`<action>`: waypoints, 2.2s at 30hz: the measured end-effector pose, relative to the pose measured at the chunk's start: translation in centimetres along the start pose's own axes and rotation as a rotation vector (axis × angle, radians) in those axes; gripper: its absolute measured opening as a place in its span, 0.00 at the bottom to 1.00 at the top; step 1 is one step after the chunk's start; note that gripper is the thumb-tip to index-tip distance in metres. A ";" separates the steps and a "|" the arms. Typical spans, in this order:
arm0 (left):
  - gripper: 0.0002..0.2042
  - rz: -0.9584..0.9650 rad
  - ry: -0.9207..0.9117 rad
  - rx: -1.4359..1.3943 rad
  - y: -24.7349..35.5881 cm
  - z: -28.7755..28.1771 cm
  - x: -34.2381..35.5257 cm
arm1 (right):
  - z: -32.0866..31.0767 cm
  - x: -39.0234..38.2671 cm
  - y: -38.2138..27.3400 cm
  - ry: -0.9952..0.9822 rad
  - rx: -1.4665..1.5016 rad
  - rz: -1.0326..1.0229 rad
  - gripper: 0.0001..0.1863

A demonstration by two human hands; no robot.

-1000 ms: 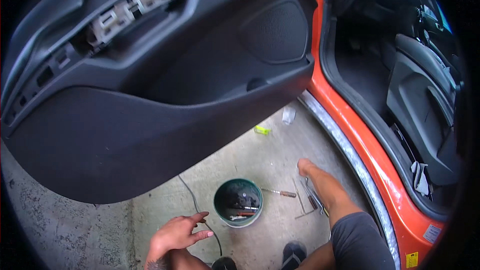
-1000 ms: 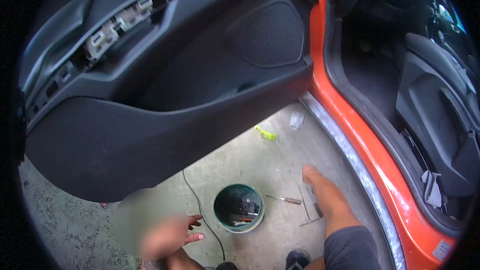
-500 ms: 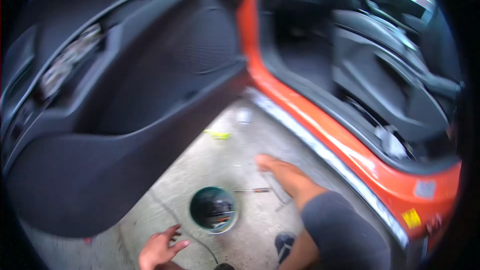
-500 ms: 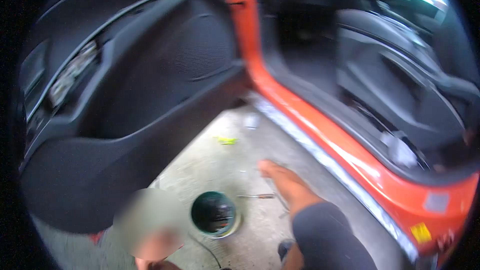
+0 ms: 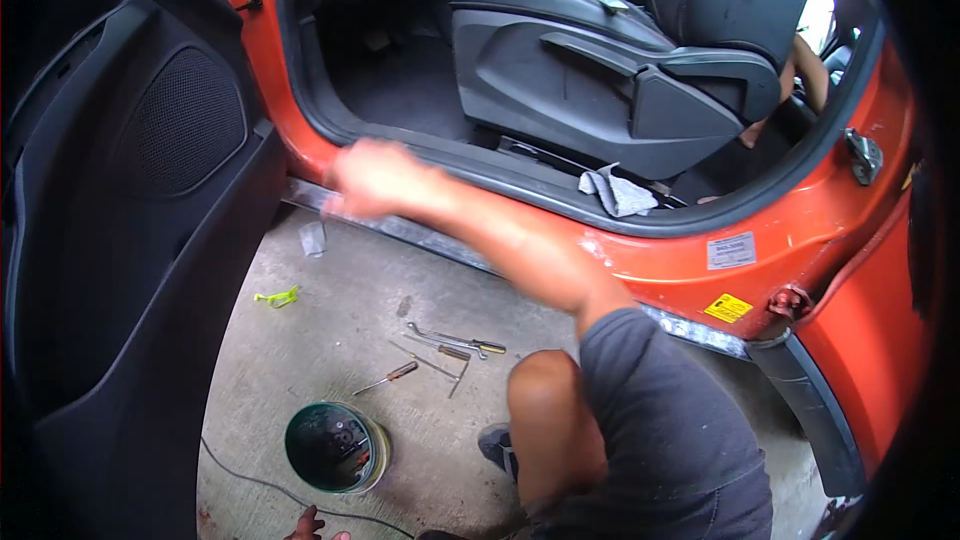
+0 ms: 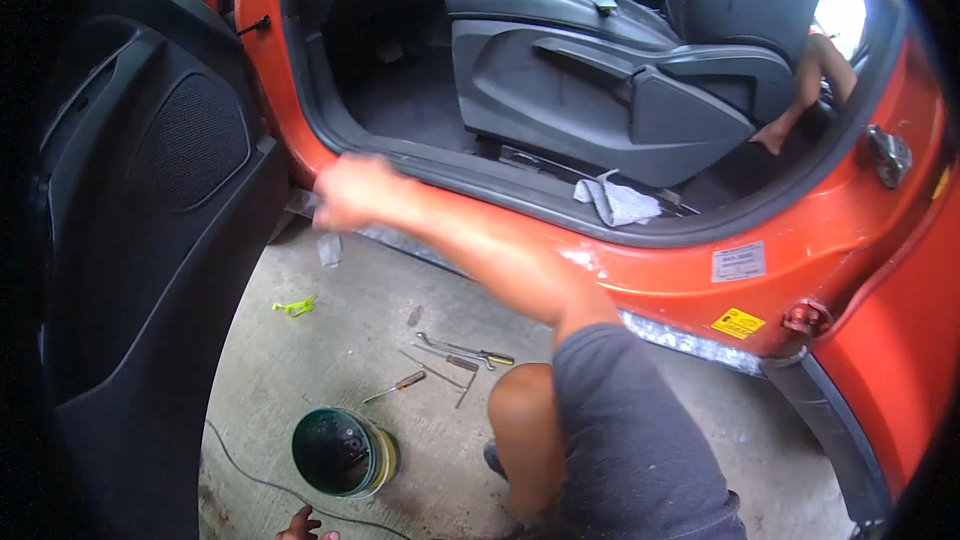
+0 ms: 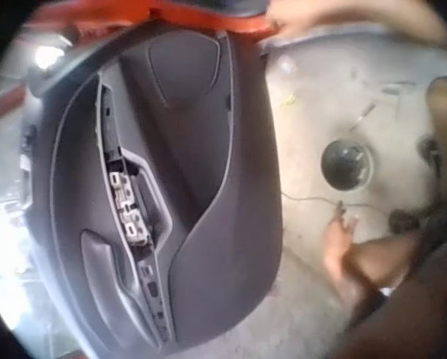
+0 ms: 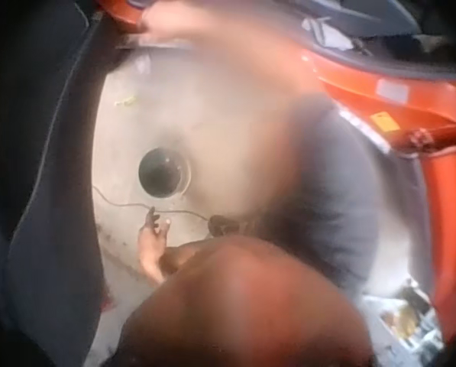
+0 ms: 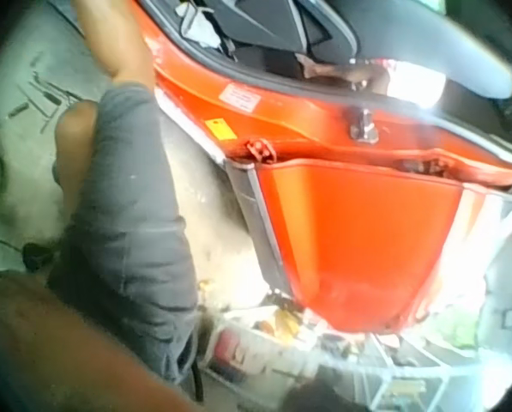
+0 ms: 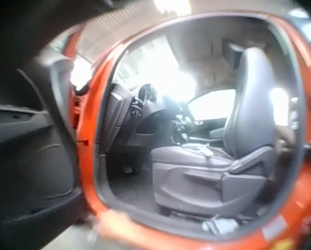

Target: Repairing an interior car door panel by tightening internal screws and reattaching a plastic trim piece.

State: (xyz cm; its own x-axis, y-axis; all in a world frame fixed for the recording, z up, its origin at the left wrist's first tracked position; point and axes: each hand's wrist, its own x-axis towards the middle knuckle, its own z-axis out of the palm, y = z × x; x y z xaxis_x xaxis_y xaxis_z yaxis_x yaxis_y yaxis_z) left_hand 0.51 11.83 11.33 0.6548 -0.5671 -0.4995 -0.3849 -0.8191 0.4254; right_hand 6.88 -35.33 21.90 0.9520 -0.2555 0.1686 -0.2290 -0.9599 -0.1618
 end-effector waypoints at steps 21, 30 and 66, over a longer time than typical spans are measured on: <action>0.28 0.165 0.001 -0.088 4.9 -2.1 1.3 | -26.8 -11.0 29.2 0.804 0.696 1.010 0.17; 0.30 0.906 0.078 -0.202 15.4 -8.8 5.5 | -8.7 -22.3 9.2 1.038 1.364 0.050 0.20; 0.38 0.916 -0.083 -1.411 21.1 -9.7 12.3 | -1.5 -25.9 17.4 0.315 -0.118 1.032 0.31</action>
State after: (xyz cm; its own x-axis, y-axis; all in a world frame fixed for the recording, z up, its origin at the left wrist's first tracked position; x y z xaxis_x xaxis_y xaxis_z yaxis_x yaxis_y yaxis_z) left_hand 6.76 -11.60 21.54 0.5098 -0.8195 0.2618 0.2799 0.4457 0.8503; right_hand -22.04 -45.60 16.21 0.1980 -0.9479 0.2496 -0.9233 -0.2658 -0.2771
